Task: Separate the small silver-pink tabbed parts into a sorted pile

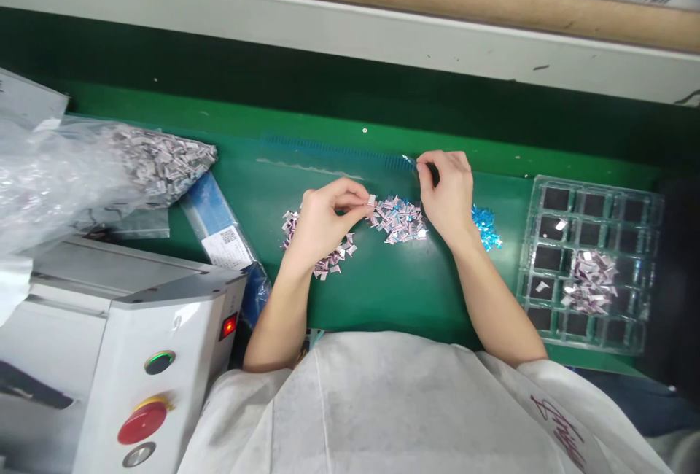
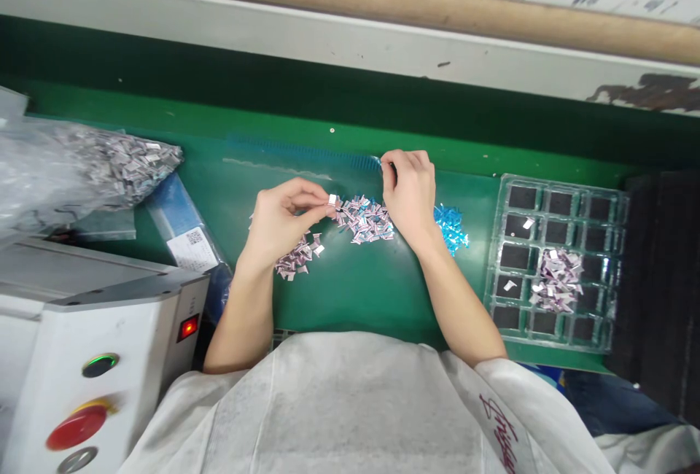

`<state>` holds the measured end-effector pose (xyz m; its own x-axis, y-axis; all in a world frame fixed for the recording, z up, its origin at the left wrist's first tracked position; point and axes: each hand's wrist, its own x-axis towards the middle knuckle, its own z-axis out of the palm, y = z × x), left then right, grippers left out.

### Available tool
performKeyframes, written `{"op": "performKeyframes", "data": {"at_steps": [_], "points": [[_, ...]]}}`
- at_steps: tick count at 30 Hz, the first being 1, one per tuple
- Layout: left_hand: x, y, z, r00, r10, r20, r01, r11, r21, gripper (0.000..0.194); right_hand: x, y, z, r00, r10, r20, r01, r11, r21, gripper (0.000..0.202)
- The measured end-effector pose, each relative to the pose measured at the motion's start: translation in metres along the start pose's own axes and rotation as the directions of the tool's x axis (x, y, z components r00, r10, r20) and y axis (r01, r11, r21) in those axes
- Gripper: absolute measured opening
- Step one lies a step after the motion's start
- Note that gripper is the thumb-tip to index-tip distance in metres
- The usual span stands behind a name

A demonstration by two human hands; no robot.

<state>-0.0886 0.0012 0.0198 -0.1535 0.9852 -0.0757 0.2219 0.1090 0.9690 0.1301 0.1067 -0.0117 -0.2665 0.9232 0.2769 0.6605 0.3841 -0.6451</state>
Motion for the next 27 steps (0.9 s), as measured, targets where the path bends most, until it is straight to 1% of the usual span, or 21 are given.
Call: {"op": "performKeyframes", "data": {"at_steps": [2, 4, 5, 7, 8, 10, 14, 23, 27], "points": [[0.0, -0.002, 0.002, 1.0, -0.002, -0.017, 0.002, 1.0, 0.0, 0.016, -0.001, -0.008, -0.004, 1.0, -0.019, -0.024, 0.02, 1.0, 0.024, 0.015], [0.0, -0.003, 0.004, 0.999, 0.003, -0.042, -0.003, 1.0, 0.015, 0.017, -0.003, -0.019, -0.007, 0.999, -0.048, -0.023, 0.051, 0.99, 0.129, 0.014], [0.0, -0.004, 0.004, 0.999, 0.007, -0.053, -0.006, 1.0, 0.024, 0.018, -0.004, -0.025, -0.008, 0.998, -0.064, 0.005, 0.062, 0.976, 0.209, 0.013], [0.0, -0.004, 0.006, 0.997, 0.017, -0.069, -0.014, 0.999, 0.041, 0.018, -0.007, -0.037, -0.01, 0.99, -0.094, 0.109, 0.049, 0.93, 0.366, 0.01], [0.0, -0.004, 0.006, 0.997, 0.022, -0.073, -0.019, 0.999, 0.048, 0.019, -0.008, -0.042, -0.01, 0.981, -0.106, 0.163, 0.028, 0.906, 0.422, 0.009], [0.0, -0.003, 0.006, 0.996, 0.036, -0.076, -0.031, 0.997, 0.068, 0.02, -0.01, -0.048, -0.009, 0.964, -0.116, 0.24, -0.014, 0.878, 0.479, 0.008], [0.0, -0.003, 0.006, 0.995, 0.066, -0.072, -0.057, 0.991, 0.12, 0.02, -0.012, -0.051, -0.005, 0.955, -0.103, 0.277, -0.047, 0.873, 0.486, 0.007], [0.001, -0.003, 0.007, 0.995, 0.076, -0.059, -0.068, 0.989, 0.132, 0.021, -0.011, -0.049, -0.002, 0.953, -0.135, 0.272, -0.024, 0.86, 0.509, 0.01], [0.0, -0.002, 0.007, 0.996, 0.083, -0.039, -0.078, 0.989, 0.124, 0.02, -0.012, -0.047, 0.0, 0.958, -0.127, 0.257, -0.026, 0.855, 0.518, 0.011]]}}
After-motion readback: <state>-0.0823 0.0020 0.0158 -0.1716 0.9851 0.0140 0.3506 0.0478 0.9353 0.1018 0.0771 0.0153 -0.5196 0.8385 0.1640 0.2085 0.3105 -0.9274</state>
